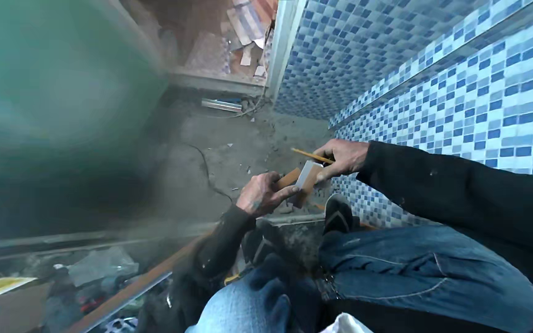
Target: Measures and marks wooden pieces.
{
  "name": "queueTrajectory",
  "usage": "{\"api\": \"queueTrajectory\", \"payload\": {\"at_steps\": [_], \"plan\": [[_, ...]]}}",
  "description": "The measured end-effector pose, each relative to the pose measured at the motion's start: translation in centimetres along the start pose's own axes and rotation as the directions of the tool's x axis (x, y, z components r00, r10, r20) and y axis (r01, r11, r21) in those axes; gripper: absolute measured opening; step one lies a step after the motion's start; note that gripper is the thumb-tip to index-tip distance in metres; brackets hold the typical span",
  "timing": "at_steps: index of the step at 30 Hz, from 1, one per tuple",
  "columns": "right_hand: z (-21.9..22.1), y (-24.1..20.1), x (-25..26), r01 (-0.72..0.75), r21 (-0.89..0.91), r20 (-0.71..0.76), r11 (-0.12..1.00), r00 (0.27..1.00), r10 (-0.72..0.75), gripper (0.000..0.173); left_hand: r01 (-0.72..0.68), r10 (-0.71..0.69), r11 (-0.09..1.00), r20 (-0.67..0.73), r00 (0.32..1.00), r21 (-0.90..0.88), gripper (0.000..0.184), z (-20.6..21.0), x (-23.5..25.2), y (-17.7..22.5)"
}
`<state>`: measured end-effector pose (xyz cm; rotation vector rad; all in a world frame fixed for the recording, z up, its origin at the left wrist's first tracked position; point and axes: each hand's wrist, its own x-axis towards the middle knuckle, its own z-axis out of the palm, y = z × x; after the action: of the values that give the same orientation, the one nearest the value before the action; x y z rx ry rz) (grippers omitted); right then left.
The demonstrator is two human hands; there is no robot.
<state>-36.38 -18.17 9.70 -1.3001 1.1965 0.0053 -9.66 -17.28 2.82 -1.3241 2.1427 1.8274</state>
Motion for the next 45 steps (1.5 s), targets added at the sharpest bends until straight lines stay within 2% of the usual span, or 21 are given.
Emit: {"api": "queueTrajectory", "payload": {"at_steps": [5, 8, 15, 19, 22, 25, 29, 36, 40, 45], "plan": [[0.5, 0.6, 0.9, -0.114, 0.274, -0.02, 0.955, 0.992, 0.124, 0.01, 0.003, -0.004, 0.999, -0.011, 1.0, -0.033, 0.043, -0.1, -0.1, 0.1], [0.9, 0.6, 0.9, -0.154, 0.342, -0.045, 0.927, 0.983, 0.18, 0.01, -0.004, 0.003, 1.0, -0.055, 0.998, -0.025, 0.041, -0.8, -0.4, 0.5], [0.4, 0.4, 0.0, -0.113, 0.195, -0.024, 0.974, 0.993, 0.12, 0.015, -0.025, 0.029, 0.999, -0.098, 0.995, 0.046, 0.046, -0.9, -0.7, 0.5], [0.5, -0.7, -0.7, -0.079, 0.089, 0.069, 0.993, 0.995, 0.073, 0.013, -0.028, 0.031, 0.998, -0.055, 0.998, 0.064, 0.05, 0.3, -1.0, 0.9], [0.3, -0.8, -1.6, -0.073, 0.035, 0.124, 0.997, 0.99, 0.068, 0.012, -0.059, 0.059, 0.998, -0.007, 0.998, 0.007, 0.047, 1.3, -1.2, 1.5], [-0.3, 0.2, -3.1, -0.053, 0.072, 0.147, 0.996, 0.988, 0.042, 0.014, -0.075, 0.076, 0.997, 0.013, 0.997, -0.014, 0.047, 1.2, -1.6, 2.5], [0.0, 0.5, -5.1, -0.051, 0.179, 0.096, 0.983, 0.995, 0.034, 0.017, -0.086, 0.087, 0.996, -0.014, 0.996, 0.01, 0.044, 1.0, -2.1, 3.0], [1.4, 0.8, -4.4, 0.045, 0.194, 0.074, 0.98, 0.995, -0.06, 0.015, -0.11, 0.109, 0.994, 0.019, 0.994, 0.009, 0.048, 2.3, -1.9, 2.5], [2.3, 1.0, -4.6, 0.001, 0.146, 0.074, 0.989, 0.997, -0.012, 0.012, -0.117, 0.117, 0.993, 0.032, 0.993, -0.009, 0.049, 2.7, -2.0, 2.8], [2.8, 1.2, -4.9, -0.056, 0.174, 0.097, 0.983, 0.994, 0.039, 0.012, -0.069, 0.067, 0.997, 0.046, 0.997, 0.034, 0.057, 3.6, -2.0, 3.2]]}}
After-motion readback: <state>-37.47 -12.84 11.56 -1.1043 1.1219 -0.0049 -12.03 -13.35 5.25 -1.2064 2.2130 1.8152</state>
